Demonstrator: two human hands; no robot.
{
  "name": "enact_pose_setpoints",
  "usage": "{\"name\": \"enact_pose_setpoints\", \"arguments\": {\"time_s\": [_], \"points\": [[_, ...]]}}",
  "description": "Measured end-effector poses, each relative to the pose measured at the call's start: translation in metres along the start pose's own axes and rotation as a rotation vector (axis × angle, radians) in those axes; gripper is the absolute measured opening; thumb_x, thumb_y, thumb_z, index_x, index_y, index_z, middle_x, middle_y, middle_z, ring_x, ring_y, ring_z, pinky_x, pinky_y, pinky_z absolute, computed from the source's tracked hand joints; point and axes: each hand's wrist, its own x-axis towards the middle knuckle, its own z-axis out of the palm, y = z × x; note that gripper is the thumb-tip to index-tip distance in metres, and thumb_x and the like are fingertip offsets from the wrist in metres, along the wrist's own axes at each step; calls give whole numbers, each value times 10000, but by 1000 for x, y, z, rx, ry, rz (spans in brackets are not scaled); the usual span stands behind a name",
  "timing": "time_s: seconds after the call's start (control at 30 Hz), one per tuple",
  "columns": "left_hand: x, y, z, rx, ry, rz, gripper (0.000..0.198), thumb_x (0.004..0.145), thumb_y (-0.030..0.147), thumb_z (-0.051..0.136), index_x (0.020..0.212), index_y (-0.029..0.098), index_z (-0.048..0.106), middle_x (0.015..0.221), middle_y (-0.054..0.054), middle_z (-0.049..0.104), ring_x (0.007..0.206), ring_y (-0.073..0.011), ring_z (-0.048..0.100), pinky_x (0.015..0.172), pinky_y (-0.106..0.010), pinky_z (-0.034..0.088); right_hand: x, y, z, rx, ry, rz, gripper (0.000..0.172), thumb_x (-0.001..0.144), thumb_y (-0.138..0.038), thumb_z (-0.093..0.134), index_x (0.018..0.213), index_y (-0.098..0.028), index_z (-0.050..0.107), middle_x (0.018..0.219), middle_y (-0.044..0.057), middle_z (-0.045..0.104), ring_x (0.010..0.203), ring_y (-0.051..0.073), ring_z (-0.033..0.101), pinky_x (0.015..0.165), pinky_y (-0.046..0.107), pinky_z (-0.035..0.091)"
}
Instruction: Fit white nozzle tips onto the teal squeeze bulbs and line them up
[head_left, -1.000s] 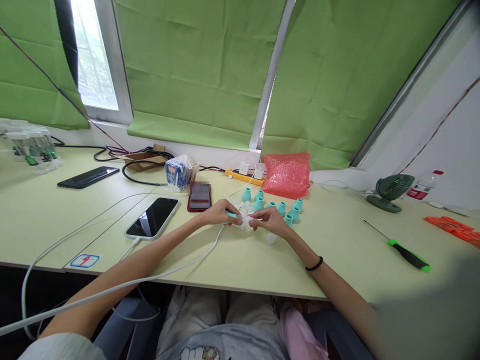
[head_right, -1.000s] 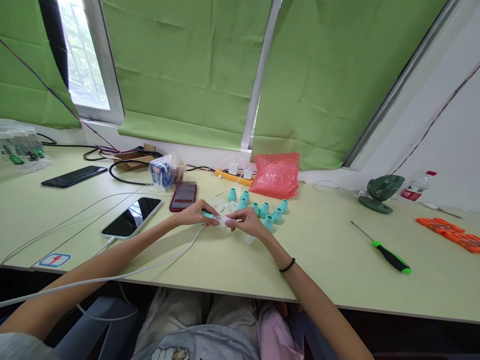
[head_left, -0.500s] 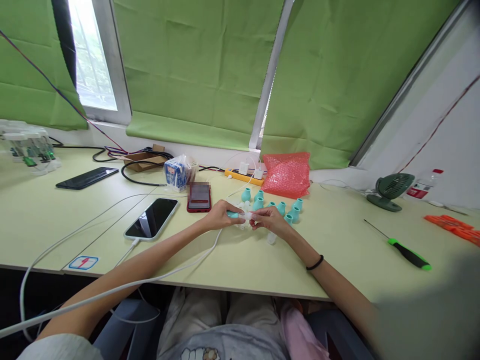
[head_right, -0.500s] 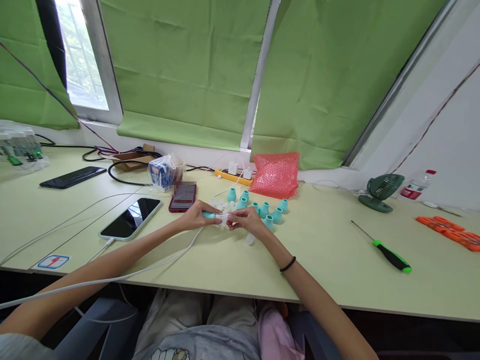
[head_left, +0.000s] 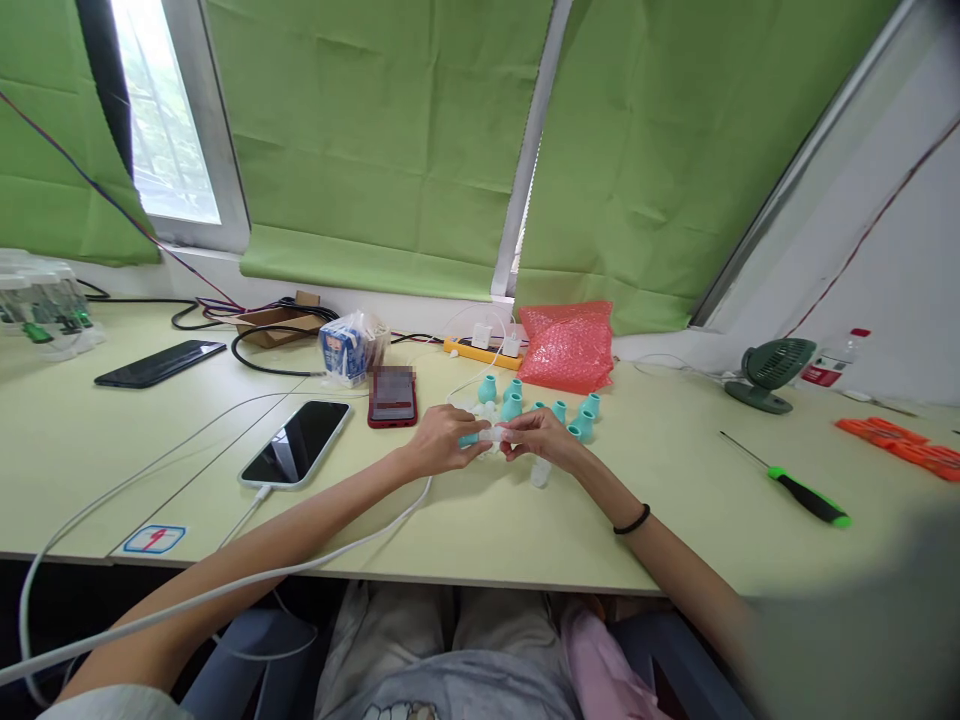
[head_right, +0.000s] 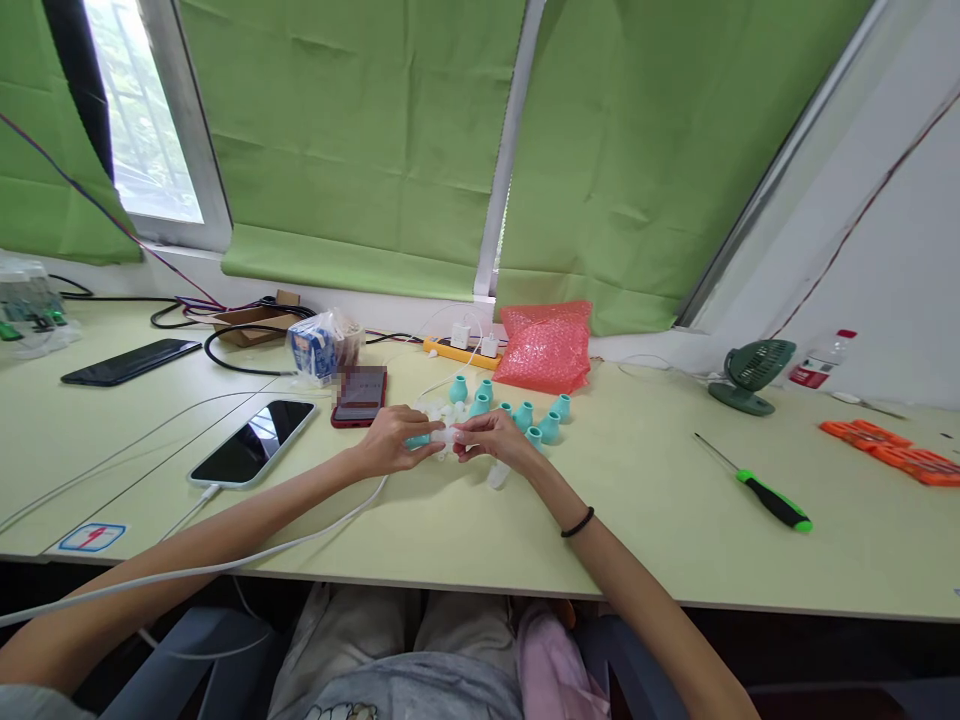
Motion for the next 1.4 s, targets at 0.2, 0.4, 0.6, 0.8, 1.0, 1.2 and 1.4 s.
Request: {"name": "enact_pose_setpoints", "arguments": {"time_s": [0.2, 0.4, 0.6, 0.8, 1.0, 1.2, 1.4], "points": [[-2, -2, 5, 73, 57, 84, 309, 755, 379, 416, 865, 159, 603, 570, -41, 581, 568, -121, 539, 554, -229, 343, -1, -2, -1, 3, 9, 7, 255, 521, -248, 694, 727, -104, 650, 582, 45, 624, 540, 129, 577, 558, 312, 495], [-5, -6, 8, 130, 110, 137, 277, 760, 352, 426, 888, 166, 586, 588, -29, 587, 578, -116, 538, 564, -239, 339, -1, 0, 1, 28, 4, -18, 226, 524, -240, 695, 704, -112, 645, 579, 40, 625, 535, 132, 580, 573, 330, 494], [-2, -3, 9, 175, 243, 87, 245, 757, 326, 445, 903, 176, 571, 654, -29, 603, 610, -108, 538, 574, -244, 334, -1, -4, 9, 48, 125, -154, 221, 566, -257, 669, 736, -119, 641, 561, 29, 614, 537, 131, 577, 552, 316, 499], [-4, 1, 8, 277, 388, 156, 192, 746, 299, 477, 879, 183, 551, 614, 4, 585, 583, -99, 526, 560, -242, 341, -2, -4, 15, 63, 170, -139, 195, 597, -289, 644, 610, -95, 629, 542, 52, 612, 495, 137, 574, 515, 303, 494], [-5, 8, 6, 341, 411, 177, 191, 750, 284, 480, 905, 186, 532, 615, 5, 579, 591, -104, 531, 560, -248, 348, -7, -8, 16, 83, 120, -128, 181, 619, -277, 629, 599, -97, 623, 536, 48, 602, 477, 132, 564, 483, 285, 482], [-3, 13, 5, 132, 389, -5, 227, 735, 337, 488, 881, 171, 542, 681, -23, 607, 623, -117, 546, 572, -236, 387, -8, -7, 28, 108, 269, -245, 156, 616, -284, 629, 627, -129, 626, 509, 13, 583, 456, 111, 543, 492, 279, 486], [-6, 15, 5, -209, 299, -164, 259, 719, 375, 497, 845, 154, 548, 772, -44, 617, 700, -133, 560, 637, -233, 424, -12, -8, 36, -14, 361, -337, 176, 605, -297, 629, 592, -122, 632, 513, 17, 582, 452, 121, 542, 484, 294, 498]]}}
